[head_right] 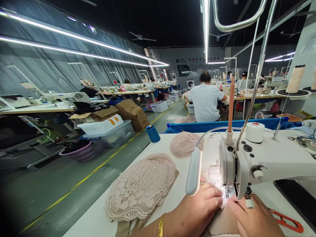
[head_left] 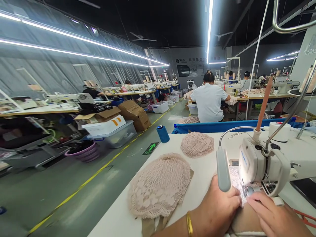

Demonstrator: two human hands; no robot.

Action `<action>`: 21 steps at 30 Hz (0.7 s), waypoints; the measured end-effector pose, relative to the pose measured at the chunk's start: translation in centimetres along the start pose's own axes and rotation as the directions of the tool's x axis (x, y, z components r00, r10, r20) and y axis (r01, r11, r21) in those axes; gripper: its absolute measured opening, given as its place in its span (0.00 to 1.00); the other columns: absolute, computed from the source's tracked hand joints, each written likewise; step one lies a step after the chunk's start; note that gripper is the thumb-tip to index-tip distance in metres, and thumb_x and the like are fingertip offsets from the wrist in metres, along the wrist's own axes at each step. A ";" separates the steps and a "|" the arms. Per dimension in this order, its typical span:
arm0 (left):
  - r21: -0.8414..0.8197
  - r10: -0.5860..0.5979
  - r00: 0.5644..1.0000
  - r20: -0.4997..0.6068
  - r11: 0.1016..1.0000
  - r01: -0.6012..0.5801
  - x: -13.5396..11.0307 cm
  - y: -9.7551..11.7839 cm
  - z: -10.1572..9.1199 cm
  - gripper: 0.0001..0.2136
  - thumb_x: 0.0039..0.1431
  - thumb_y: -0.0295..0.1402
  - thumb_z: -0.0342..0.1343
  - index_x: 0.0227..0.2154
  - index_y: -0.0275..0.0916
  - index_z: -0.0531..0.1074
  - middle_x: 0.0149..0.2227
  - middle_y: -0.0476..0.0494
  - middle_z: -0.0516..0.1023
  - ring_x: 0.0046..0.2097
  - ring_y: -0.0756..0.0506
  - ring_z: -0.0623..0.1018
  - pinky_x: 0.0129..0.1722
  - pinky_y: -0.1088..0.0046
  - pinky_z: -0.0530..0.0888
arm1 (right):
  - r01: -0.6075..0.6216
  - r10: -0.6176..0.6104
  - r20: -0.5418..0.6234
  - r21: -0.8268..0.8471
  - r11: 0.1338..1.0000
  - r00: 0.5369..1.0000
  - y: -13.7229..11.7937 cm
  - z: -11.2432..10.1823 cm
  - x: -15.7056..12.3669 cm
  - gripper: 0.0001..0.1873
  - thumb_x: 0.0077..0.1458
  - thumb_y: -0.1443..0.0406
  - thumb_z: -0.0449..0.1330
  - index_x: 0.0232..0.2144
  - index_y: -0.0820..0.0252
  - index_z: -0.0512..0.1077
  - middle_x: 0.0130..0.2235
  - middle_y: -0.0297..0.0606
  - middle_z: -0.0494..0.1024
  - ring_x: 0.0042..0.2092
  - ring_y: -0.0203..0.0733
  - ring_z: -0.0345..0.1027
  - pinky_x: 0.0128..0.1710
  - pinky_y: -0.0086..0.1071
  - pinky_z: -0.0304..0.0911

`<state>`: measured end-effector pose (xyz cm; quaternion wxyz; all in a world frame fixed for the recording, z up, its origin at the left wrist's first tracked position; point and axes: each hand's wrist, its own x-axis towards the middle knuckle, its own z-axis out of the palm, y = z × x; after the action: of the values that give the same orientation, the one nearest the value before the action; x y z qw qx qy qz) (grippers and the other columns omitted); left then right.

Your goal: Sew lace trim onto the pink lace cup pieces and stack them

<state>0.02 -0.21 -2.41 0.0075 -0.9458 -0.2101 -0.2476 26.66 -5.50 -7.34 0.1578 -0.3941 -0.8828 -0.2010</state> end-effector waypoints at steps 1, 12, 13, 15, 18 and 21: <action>0.007 -0.003 1.000 0.007 1.000 0.003 0.0 0.0 0.0 0.06 0.71 0.24 0.57 0.45 0.41 0.76 0.44 0.47 0.85 0.45 0.44 0.83 0.64 0.55 0.71 | 0.000 0.000 0.005 -0.001 1.000 1.000 0.1 0.0 -0.1 0.31 0.57 0.77 0.51 0.60 0.56 0.74 0.53 0.41 0.87 0.34 0.40 0.83 0.25 0.28 0.73; -0.067 -0.211 0.977 0.009 0.975 0.211 -0.1 -0.4 -1.9 0.08 0.75 0.34 0.56 0.38 0.40 0.77 0.41 0.44 0.83 0.43 0.42 0.80 0.50 0.62 0.75 | 0.146 -0.139 -0.071 0.105 0.984 0.988 -0.2 -0.7 1.1 0.18 0.69 0.70 0.58 0.57 0.55 0.76 0.49 0.35 0.88 0.48 0.42 0.83 0.41 0.29 0.76; -0.093 -0.187 0.982 0.040 0.977 0.190 -0.1 -0.4 -2.0 0.11 0.75 0.35 0.56 0.34 0.40 0.76 0.36 0.46 0.81 0.39 0.43 0.78 0.47 0.65 0.75 | 0.093 -0.089 -0.043 0.085 0.992 0.995 0.2 -0.8 0.7 0.18 0.67 0.71 0.57 0.54 0.53 0.78 0.46 0.35 0.87 0.46 0.44 0.83 0.41 0.32 0.75; -0.160 -0.133 0.989 0.064 0.977 0.141 -0.1 -0.4 -2.2 0.15 0.74 0.37 0.58 0.28 0.41 0.73 0.29 0.49 0.77 0.33 0.46 0.75 0.43 0.67 0.75 | -0.043 0.043 0.002 -0.016 0.999 0.999 1.4 -1.1 -0.1 0.15 0.64 0.71 0.57 0.46 0.51 0.79 0.41 0.38 0.86 0.44 0.51 0.81 0.45 0.41 0.75; -0.181 -0.127 0.992 0.005 0.975 0.126 -0.1 -0.4 -2.2 0.10 0.73 0.35 0.58 0.34 0.41 0.77 0.33 0.46 0.78 0.36 0.44 0.75 0.43 0.66 0.76 | -0.135 0.128 -0.091 -0.075 0.988 0.987 2.2 -1.7 -0.7 0.09 0.66 0.67 0.57 0.38 0.54 0.78 0.44 0.46 0.85 0.45 0.56 0.80 0.47 0.47 0.73; -0.174 -0.094 0.995 -0.032 0.981 0.087 -0.2 -0.6 -1.5 0.06 0.69 0.28 0.58 0.43 0.42 0.79 0.42 0.42 0.78 0.42 0.42 0.77 0.42 0.66 0.76 | -0.049 0.061 -0.120 0.098 0.994 0.991 1.5 -2.4 -0.2 0.10 0.71 0.64 0.58 0.49 0.52 0.78 0.48 0.41 0.86 0.47 0.50 0.80 0.50 0.41 0.73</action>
<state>-1.12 0.02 -1.23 -0.0817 -0.9272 -0.2305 -0.2837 28.23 -5.82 -4.96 0.2359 -0.3974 -0.8687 -0.1784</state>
